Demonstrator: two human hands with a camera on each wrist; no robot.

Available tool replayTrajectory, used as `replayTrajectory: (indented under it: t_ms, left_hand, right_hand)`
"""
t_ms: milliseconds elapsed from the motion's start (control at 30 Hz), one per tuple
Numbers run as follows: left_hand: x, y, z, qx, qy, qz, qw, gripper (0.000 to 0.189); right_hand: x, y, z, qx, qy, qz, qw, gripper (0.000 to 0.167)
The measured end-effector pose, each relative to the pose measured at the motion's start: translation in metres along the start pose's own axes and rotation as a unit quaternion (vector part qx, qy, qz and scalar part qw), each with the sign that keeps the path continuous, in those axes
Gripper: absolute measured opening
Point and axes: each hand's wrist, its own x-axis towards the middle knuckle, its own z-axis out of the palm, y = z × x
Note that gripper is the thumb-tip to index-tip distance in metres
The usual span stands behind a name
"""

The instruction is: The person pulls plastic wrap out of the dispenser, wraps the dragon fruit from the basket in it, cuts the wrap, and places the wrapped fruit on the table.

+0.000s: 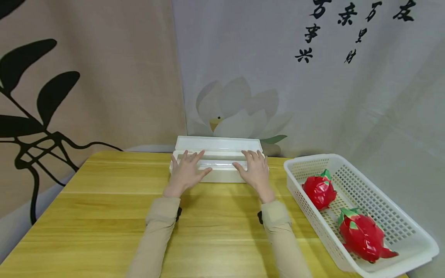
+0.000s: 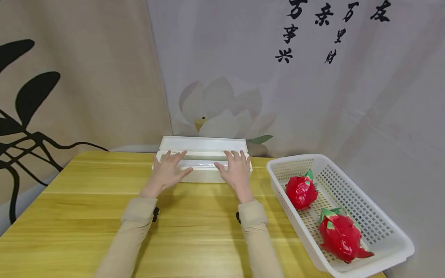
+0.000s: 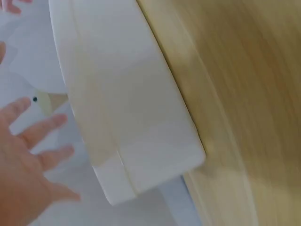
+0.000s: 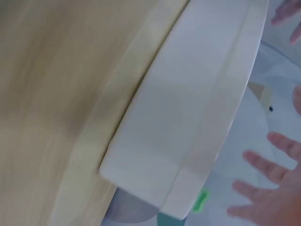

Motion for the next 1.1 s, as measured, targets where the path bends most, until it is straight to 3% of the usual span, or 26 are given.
replayTrajectory:
  t_ms: [100,233,433,700,867,1100]
  left_hand:
    - [0.004,-0.012,-0.003,-0.019,0.033,0.040,0.9985,0.052]
    - [0.007,-0.033,-0.006,-0.040,0.060,0.078,0.9943,0.034]
    - [0.011,-0.050,-0.007,-0.053,0.043,0.104,0.9922,0.025]
    - [0.018,-0.051,-0.006,-0.066,0.029,0.096,0.9928,0.019]
    - [0.020,-0.051,-0.005,-0.072,0.037,0.082,0.9934,0.016]
    - [0.023,-0.056,-0.001,-0.086,0.043,0.073,0.9927,0.013]
  right_hand:
    - [0.006,0.014,-0.006,0.050,0.003,-0.026,0.9984,0.044]
    - [0.012,0.032,-0.014,0.073,-0.036,-0.051,0.9953,0.029]
    - [0.015,0.052,-0.016,0.055,-0.086,-0.052,0.9934,0.018]
    - [0.020,0.058,-0.013,0.045,-0.103,-0.051,0.9923,0.011]
    - [0.025,0.059,-0.011,0.040,-0.114,-0.046,0.9916,0.011]
    - [0.033,0.062,-0.007,0.064,-0.099,-0.057,0.9914,0.013]
